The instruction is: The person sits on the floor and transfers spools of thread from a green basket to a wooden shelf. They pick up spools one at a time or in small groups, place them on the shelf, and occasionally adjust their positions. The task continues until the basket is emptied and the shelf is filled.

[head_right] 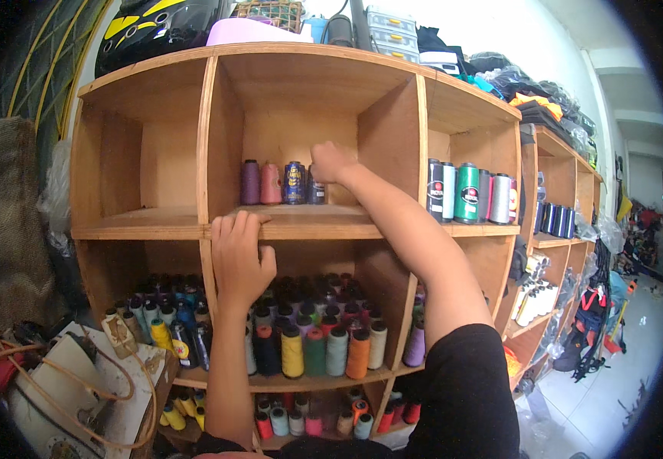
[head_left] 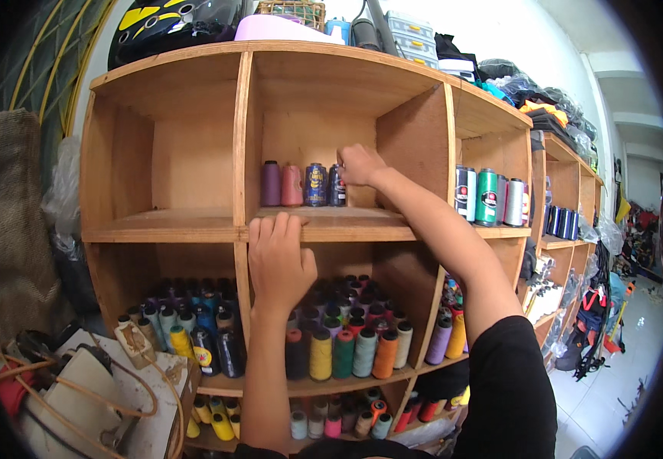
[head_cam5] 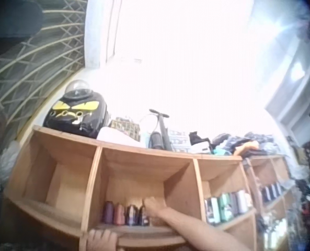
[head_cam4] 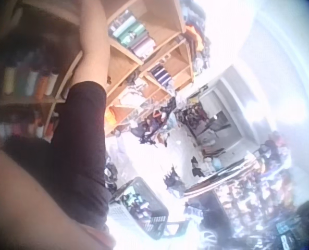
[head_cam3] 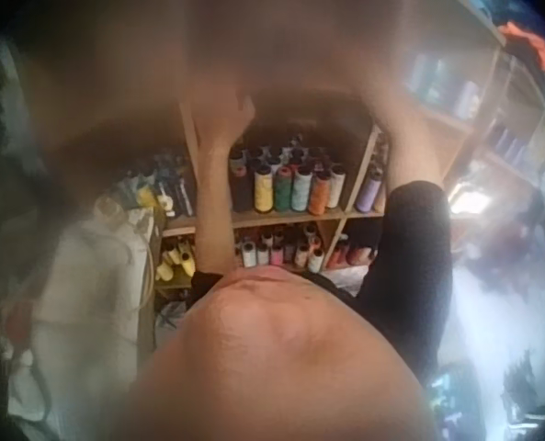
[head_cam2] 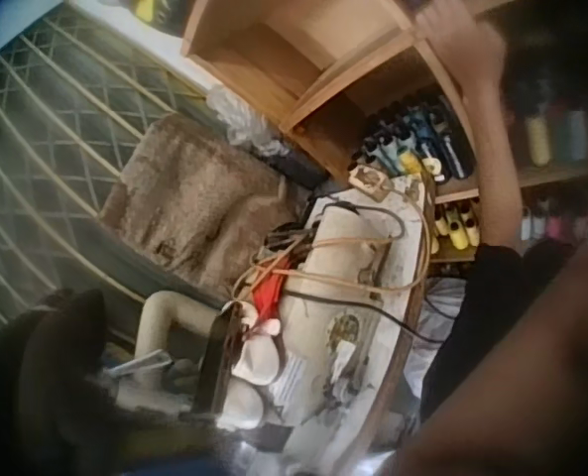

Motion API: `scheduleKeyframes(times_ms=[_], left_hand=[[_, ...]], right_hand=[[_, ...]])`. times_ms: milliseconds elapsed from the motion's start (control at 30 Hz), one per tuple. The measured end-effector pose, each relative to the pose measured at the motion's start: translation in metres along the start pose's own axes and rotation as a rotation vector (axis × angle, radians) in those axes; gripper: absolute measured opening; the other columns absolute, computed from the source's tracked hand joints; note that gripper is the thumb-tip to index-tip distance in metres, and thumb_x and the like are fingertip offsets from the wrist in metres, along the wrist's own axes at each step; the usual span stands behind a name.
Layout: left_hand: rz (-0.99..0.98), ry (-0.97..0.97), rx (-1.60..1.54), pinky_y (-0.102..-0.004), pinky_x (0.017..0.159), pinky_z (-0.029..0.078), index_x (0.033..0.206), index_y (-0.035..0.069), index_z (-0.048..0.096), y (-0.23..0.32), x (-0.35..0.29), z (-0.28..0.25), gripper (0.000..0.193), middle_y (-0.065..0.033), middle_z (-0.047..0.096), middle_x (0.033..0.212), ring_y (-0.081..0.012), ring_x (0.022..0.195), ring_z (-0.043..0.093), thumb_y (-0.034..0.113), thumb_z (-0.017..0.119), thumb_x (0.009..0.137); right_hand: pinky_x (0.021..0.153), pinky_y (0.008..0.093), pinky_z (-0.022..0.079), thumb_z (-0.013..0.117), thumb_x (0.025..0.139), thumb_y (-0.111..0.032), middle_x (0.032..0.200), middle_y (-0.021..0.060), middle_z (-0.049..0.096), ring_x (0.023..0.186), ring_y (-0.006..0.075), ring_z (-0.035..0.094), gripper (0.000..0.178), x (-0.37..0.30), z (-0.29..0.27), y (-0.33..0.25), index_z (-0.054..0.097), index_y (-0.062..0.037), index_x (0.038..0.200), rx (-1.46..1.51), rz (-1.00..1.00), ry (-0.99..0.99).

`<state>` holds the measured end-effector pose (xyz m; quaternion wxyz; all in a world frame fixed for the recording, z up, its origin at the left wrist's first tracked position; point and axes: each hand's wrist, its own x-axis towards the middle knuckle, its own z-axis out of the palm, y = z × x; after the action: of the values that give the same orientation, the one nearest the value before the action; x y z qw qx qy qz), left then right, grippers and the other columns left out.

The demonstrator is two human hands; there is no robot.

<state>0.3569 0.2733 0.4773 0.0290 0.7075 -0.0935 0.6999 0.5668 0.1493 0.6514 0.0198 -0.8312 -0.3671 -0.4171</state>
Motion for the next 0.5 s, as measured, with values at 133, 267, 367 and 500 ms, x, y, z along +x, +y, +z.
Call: scheduleKeyframes(times_ms=[133,267,367,500], left_hand=[[-0.011,-0.031,-0.037,-0.047,0.092,0.039,0.098,0.001,0.057,-0.001,0.004,-0.001,0.029,-0.0175,0.054,0.096,-0.0382,0.099,0.05,0.011,0.061,0.071],[-0.026,-0.144,0.051,-0.0471,0.094,0.04,0.097,0.001,0.056,-0.016,-0.001,-0.024,0.035,-0.0175,0.054,0.099,-0.0379,0.101,0.05,0.024,0.069,0.074],[-0.013,-0.255,0.128,-0.0472,0.096,0.041,0.097,0.002,0.056,-0.005,0.008,-0.031,0.046,-0.0175,0.056,0.104,-0.0377,0.105,0.051,0.039,0.074,0.076],[-0.07,-0.197,0.08,-0.0497,0.087,0.045,0.102,0.005,0.058,0.007,0.006,-0.027,0.05,-0.0163,0.06,0.099,-0.0366,0.099,0.055,0.047,0.074,0.081]], right_hand=[[0.079,0.0466,0.055,0.068,0.085,-0.018,0.092,0.0175,0.073,0.089,0.0389,0.07,0.025,-0.08,-0.055,-0.03,0.066,-0.0032,0.105,0.127,-0.151,0.203],[0.058,0.0441,0.046,0.067,0.082,-0.018,0.071,0.0086,0.057,0.064,0.0309,0.058,0.016,-0.305,-0.104,-0.086,0.059,-0.0066,0.09,0.027,-0.553,0.302],[0.059,0.0383,0.047,0.072,0.079,-0.028,0.072,0.0051,0.053,0.068,0.024,0.06,0.022,-0.507,-0.14,-0.081,0.062,-0.0105,0.088,0.185,-0.587,-0.099],[0.101,0.0524,0.043,0.075,0.077,-0.038,0.121,0.0177,0.062,0.117,0.0359,0.056,0.055,-0.874,-0.166,-0.01,0.062,-0.0031,0.117,-0.619,0.683,-0.399]])
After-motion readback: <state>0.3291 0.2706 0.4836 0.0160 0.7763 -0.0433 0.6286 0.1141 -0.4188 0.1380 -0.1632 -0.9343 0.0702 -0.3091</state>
